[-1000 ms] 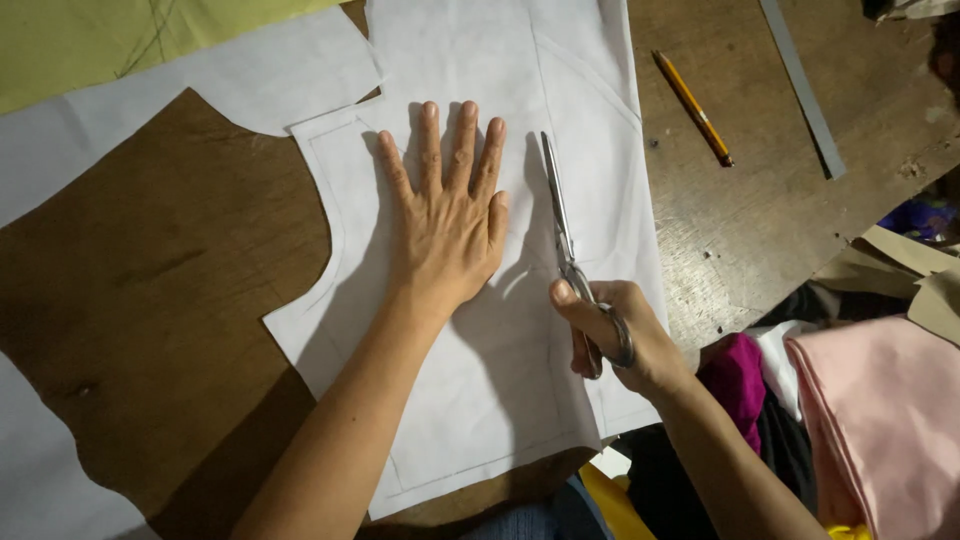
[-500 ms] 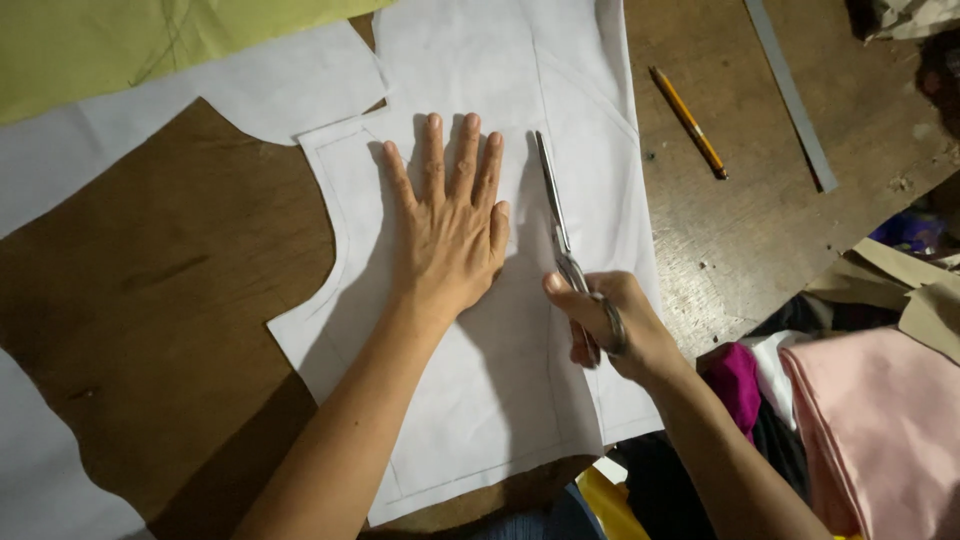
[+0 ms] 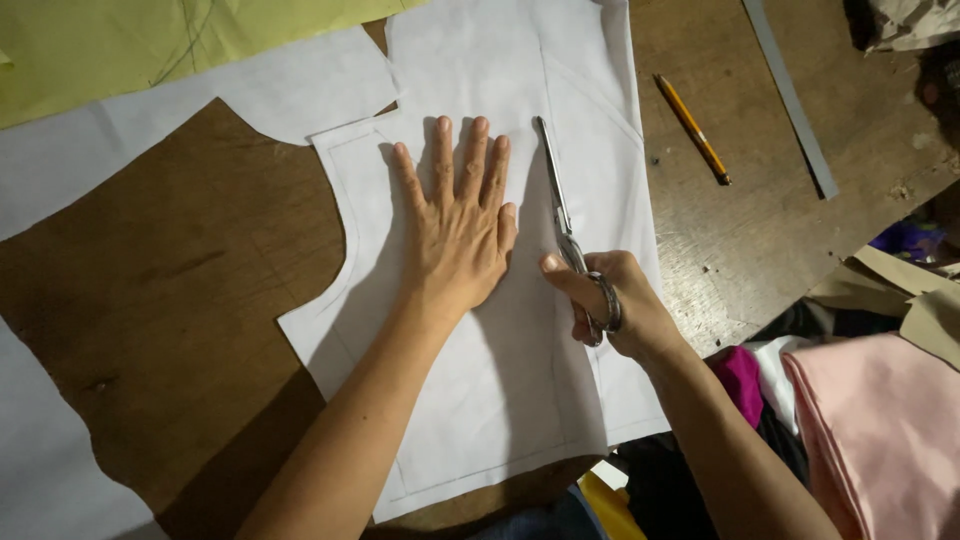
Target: Cutting out paper garment patterns using scissors on a workbench
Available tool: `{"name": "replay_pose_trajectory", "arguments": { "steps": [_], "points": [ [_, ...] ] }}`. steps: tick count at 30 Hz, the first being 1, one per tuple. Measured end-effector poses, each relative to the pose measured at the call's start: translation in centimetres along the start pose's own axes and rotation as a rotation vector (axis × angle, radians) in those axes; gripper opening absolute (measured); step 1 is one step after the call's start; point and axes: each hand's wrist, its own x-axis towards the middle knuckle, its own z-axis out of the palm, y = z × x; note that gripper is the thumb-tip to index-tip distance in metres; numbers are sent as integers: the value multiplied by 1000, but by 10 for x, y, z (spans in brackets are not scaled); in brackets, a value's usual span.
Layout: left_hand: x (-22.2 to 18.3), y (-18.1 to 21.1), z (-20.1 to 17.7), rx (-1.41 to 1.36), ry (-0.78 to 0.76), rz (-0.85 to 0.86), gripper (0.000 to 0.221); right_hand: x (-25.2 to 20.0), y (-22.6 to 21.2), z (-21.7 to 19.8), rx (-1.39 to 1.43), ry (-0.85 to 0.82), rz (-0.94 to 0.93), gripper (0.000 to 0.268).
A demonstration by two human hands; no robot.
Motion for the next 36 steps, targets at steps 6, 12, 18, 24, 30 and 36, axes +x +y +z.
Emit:
{"name": "replay_pose_trajectory", "arguments": {
  "steps": [6, 12, 18, 24, 30, 36],
  "points": [
    [-1, 1, 0, 6, 33, -3, 65, 6, -9, -1, -19, -19, -82, 66],
    [-1, 0, 2, -31, 15, -2, 65, 22, -16, -3, 118, -33, -100, 62],
    [1, 1, -23, -49, -147, -17, 64, 43, 10, 1, 164, 29, -214, 70],
    [3, 1, -20, -85, -150, -23, 65, 40, 7, 5, 209, 49, -210, 64],
    [2, 0, -16, -71, -143, -14, 65, 42, 13, 6, 216, 79, -240, 58],
    [1, 0, -14, -85, -114, -9, 65, 59, 5, 2, 82, 28, -280, 68]
  ]
}}
